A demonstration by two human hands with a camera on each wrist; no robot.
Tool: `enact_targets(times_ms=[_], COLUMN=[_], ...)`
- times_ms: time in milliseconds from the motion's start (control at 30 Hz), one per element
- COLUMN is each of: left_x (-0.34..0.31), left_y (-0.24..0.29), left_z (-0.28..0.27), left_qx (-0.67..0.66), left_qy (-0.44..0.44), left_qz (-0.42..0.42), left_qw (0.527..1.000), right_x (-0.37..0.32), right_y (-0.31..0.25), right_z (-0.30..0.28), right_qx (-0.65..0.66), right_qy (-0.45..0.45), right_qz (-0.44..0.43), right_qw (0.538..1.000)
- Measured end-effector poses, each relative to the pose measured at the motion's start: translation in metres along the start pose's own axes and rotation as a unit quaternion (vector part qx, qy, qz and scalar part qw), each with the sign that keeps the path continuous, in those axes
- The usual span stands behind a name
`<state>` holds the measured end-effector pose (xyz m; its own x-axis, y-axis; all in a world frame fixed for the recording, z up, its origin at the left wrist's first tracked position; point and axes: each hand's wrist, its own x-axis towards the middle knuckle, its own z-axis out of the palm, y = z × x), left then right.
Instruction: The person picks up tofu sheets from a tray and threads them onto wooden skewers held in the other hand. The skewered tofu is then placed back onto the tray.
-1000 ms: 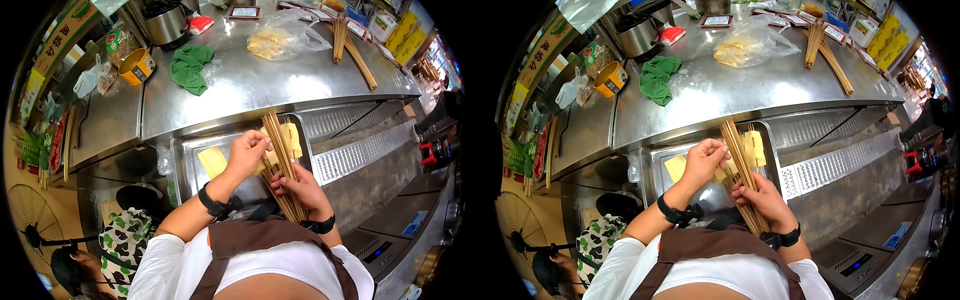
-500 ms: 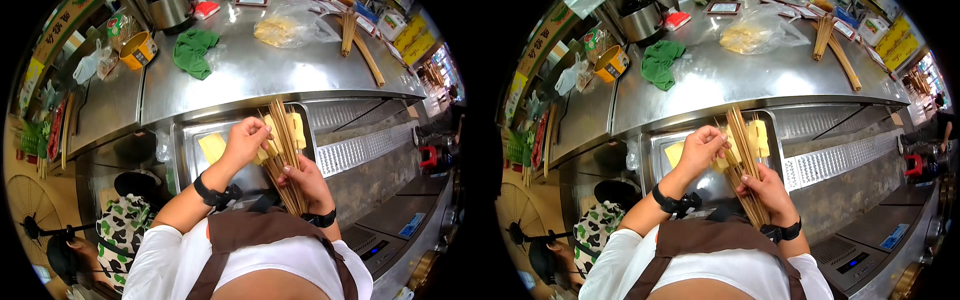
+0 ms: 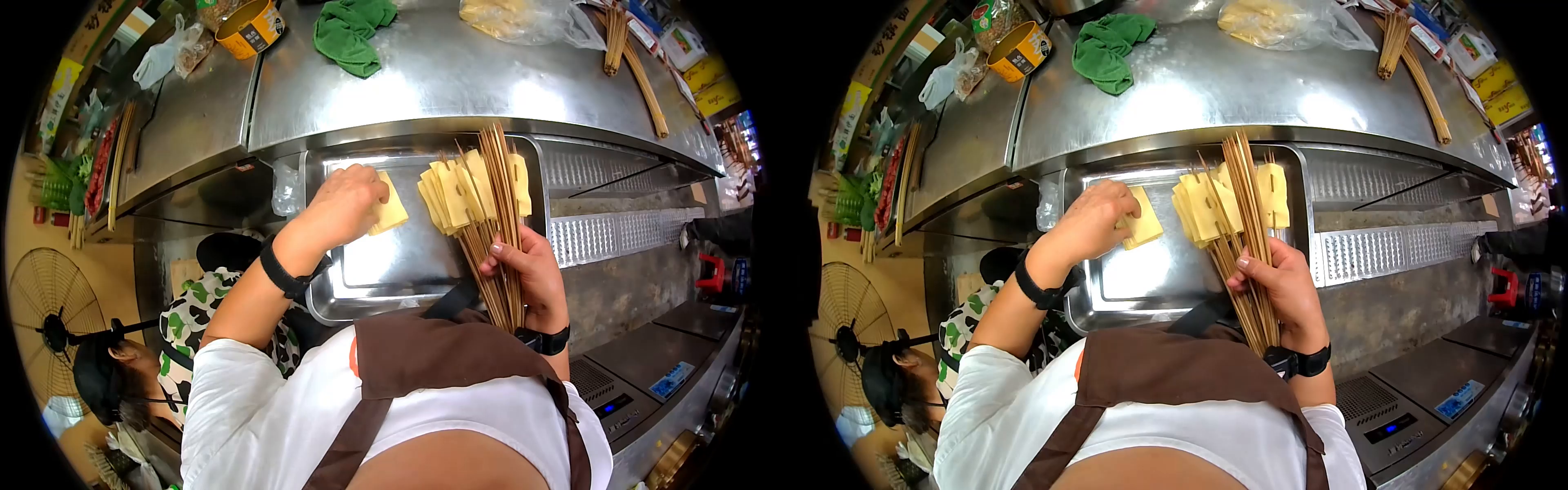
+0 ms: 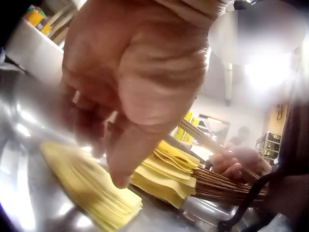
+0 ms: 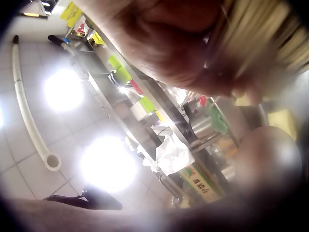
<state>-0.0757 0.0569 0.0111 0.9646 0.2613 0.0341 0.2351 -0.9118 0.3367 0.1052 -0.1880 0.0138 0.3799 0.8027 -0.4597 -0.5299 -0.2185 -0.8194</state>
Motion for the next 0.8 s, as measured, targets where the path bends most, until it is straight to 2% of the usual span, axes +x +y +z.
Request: enact_targets(times_ms=[300,500,600,700,800], left_x=[0.009,0.014,0.014,0.013,0.013], left_y=[-0.013,-0.012,-0.010,-0.013,-0.009], left_z=[0.008,0.004,-0.006,-0.010,-0.013], left_qx=[0.010,0.011,-0.043,-0.157,-0.355], left_qy=[-0.018,-0.032,-0.070,-0.055,-0.035], left_qz=[0.044,0.044,-0.016,-0.065,-0.155], left_qw=[0.999,0.998,0.997,0.984,0.921], right_x=[-0.001,-0.001,-0.001,-0.001,0.000], right_y=[-0.001,-0.001,-0.002,-0.001,0.000], right_z=[0.001,0.000,0.000,0.000,-0.003], right_qx=[0.002,0.007,0.008,0.000,-0.009], right_qy=[0.005,0.005,0.009,0.009,0.007], right_qz=[-0.003,0.000,0.000,-0.001,-0.003], right_qw=[1.000,1.000,1.000,1.000,1.000])
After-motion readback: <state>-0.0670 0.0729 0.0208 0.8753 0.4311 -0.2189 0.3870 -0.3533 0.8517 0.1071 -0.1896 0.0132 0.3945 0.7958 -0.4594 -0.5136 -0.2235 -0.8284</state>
